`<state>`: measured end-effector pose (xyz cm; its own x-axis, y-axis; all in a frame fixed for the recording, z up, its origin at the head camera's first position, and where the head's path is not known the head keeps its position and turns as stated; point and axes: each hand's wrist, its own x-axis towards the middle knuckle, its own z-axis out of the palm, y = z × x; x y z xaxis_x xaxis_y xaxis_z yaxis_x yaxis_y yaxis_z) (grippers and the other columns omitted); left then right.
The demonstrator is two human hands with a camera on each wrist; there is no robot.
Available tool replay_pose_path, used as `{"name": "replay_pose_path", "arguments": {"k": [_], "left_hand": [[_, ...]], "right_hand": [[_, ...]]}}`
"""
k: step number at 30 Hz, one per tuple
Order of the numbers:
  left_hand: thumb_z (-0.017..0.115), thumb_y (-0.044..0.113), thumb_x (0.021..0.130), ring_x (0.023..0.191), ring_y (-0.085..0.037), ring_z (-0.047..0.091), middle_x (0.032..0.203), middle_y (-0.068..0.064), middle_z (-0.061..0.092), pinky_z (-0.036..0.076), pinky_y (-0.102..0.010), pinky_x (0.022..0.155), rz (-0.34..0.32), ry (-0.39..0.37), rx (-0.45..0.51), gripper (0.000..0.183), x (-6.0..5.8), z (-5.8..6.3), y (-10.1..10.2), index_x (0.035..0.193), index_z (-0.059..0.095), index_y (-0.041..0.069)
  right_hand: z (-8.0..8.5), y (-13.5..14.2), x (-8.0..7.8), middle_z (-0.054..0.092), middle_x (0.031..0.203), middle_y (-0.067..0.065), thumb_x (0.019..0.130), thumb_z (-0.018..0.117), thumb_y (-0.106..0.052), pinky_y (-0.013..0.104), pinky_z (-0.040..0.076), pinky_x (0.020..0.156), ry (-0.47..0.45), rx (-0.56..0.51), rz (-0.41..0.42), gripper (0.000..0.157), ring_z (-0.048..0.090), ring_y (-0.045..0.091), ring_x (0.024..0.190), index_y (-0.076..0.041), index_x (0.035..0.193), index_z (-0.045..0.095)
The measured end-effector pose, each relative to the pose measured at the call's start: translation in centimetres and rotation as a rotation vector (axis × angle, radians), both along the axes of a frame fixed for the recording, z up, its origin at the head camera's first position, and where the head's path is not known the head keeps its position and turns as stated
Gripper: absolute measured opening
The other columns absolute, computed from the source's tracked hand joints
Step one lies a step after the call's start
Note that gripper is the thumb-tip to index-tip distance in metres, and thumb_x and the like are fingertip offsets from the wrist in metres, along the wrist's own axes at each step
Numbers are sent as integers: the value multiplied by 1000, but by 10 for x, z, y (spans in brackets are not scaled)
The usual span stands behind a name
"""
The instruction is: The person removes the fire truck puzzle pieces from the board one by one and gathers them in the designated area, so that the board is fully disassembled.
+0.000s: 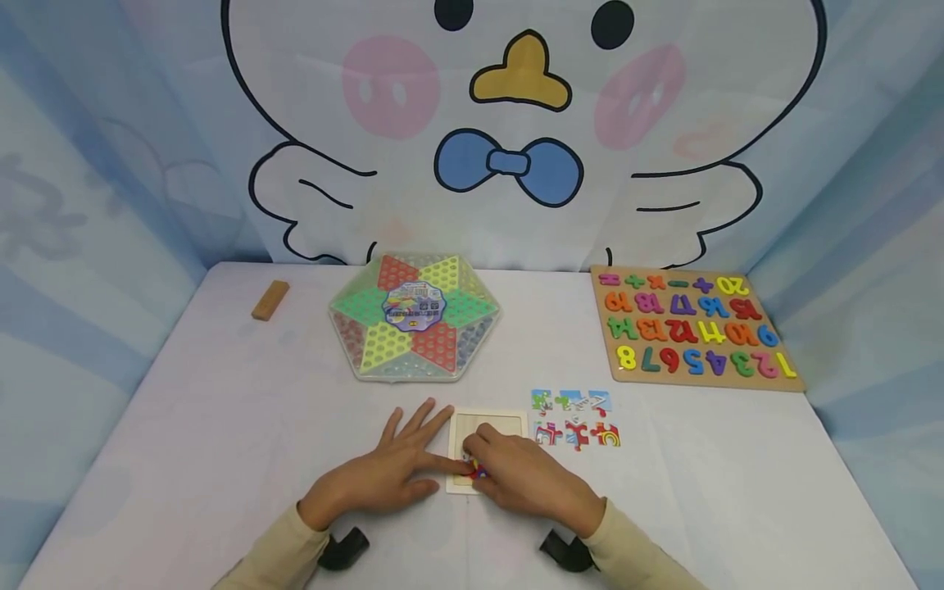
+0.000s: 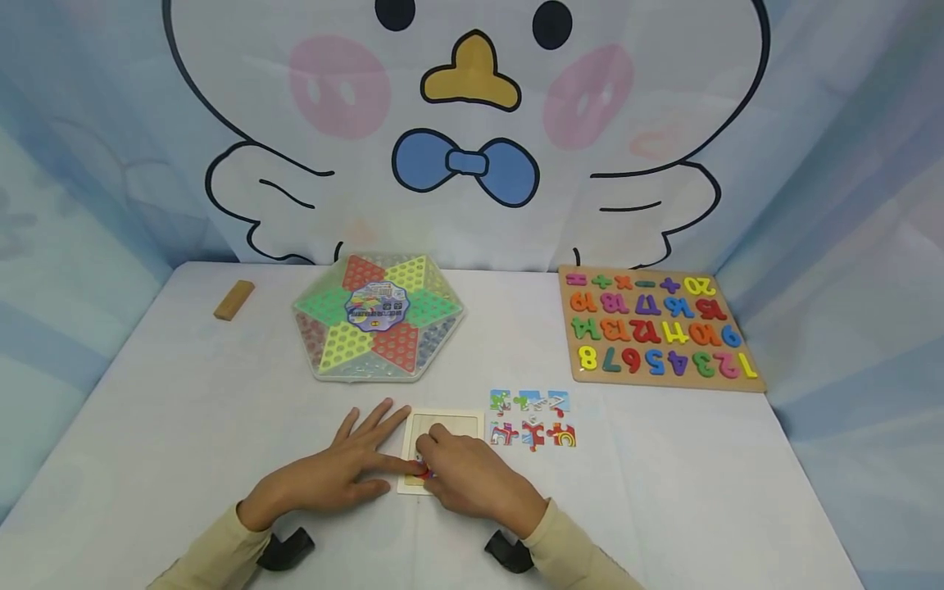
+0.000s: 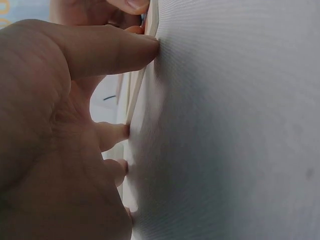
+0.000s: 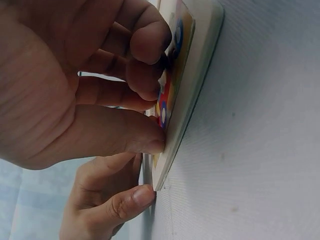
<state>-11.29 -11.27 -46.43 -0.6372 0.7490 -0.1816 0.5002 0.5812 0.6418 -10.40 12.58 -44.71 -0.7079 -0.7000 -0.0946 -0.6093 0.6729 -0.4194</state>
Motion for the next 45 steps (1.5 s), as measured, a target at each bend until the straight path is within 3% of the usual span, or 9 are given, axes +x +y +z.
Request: {"name": "replay_pose_path", "arguments": {"k": [16, 28, 37, 45], "left_hand": [[63, 11, 98, 155, -43, -6, 170, -15, 12, -9, -71, 115, -70, -112, 113, 31, -11, 1, -19, 119, 78, 28], [62, 8, 97, 155, -41, -6, 170, -13, 13, -9, -70, 116, -58, -121, 111, 33, -12, -2, -19, 117, 79, 30], [62, 10, 99, 155, -41, -6, 171, -12, 13, -9, -70, 116, -55, -122, 116, 31, -10, -2, -18, 116, 78, 30], [61, 9, 99, 155, -42, -6, 170, -14, 13, -9, -71, 115, -66, -117, 125, 32, -10, -1, -18, 118, 78, 28]], "right_hand": [[-3, 1, -3, 53, 97, -2, 92, 76, -15, 21, 42, 61, -41, -31, -18, 28, 46, 5, 69, -7, 115, 61], [-6, 1, -3, 52, 95, -2, 89, 76, -8, 23, 44, 66, -53, -99, -35, 28, 47, 8, 73, -9, 108, 55], [-10, 0, -3, 49, 86, -4, 90, 79, -18, 22, 39, 63, -64, -193, -64, 29, 44, 7, 71, -10, 100, 53], [-12, -4, -5, 47, 72, -11, 89, 78, -8, 19, 38, 59, -118, -308, -49, 29, 44, 1, 66, -14, 91, 50]]}}
